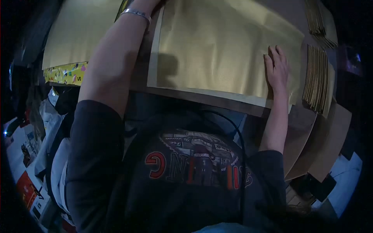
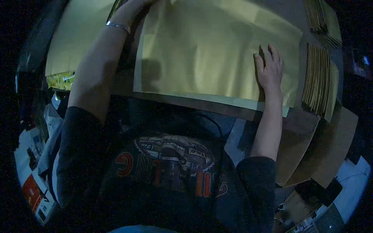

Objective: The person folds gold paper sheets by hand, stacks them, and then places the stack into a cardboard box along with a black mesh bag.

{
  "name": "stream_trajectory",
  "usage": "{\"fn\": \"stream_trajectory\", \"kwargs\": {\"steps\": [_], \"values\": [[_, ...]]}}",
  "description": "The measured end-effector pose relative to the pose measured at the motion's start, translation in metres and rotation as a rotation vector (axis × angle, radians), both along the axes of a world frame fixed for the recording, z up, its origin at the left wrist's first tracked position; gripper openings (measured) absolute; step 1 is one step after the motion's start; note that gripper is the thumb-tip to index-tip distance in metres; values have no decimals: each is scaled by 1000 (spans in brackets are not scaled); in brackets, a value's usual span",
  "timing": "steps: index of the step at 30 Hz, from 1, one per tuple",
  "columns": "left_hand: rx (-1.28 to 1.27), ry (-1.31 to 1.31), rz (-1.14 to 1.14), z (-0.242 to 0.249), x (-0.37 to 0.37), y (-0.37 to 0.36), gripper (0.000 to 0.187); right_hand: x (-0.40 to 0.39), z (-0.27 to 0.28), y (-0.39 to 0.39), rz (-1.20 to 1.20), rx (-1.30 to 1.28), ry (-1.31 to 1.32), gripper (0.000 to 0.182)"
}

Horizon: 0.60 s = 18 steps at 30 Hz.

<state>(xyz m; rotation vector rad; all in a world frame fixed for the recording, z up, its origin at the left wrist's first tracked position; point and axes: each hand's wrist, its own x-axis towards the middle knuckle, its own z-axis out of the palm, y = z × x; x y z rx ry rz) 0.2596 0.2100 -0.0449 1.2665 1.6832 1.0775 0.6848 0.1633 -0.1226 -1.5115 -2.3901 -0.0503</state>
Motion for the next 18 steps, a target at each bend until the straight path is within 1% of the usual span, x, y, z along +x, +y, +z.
{"fn": "stream_trajectory", "kwargs": {"steps": [4,7,8,10,11,12,14,15,17,18], "values": [[-144,224,-66,-5,-5,-39,50,-2,-6,4,40,31,0,42],[-273,364,-97,-18,-4,-81,52,3,-11,8,39,22,1,42],[-291,397,-84,-24,-4,-97,53,4,-14,10,19,58,-41,41],[-114,536,-23,-40,-3,-129,65,1,-10,8,24,36,8,41],[-79,460,-23,-49,-6,-140,58,0,-9,7,26,2,51,41],[-74,460,-24,-45,-4,-150,58,-1,-8,6,25,7,52,41],[-39,482,17,-37,1,-166,50,0,-2,8,78,35,-23,42],[23,492,20,-39,1,-167,45,-2,4,7,84,41,-25,42],[20,524,21,-40,0,-165,45,-2,16,-1,14,-39,74,43],[12,558,13,-39,-1,-165,46,2,22,-8,13,10,104,43]]}}
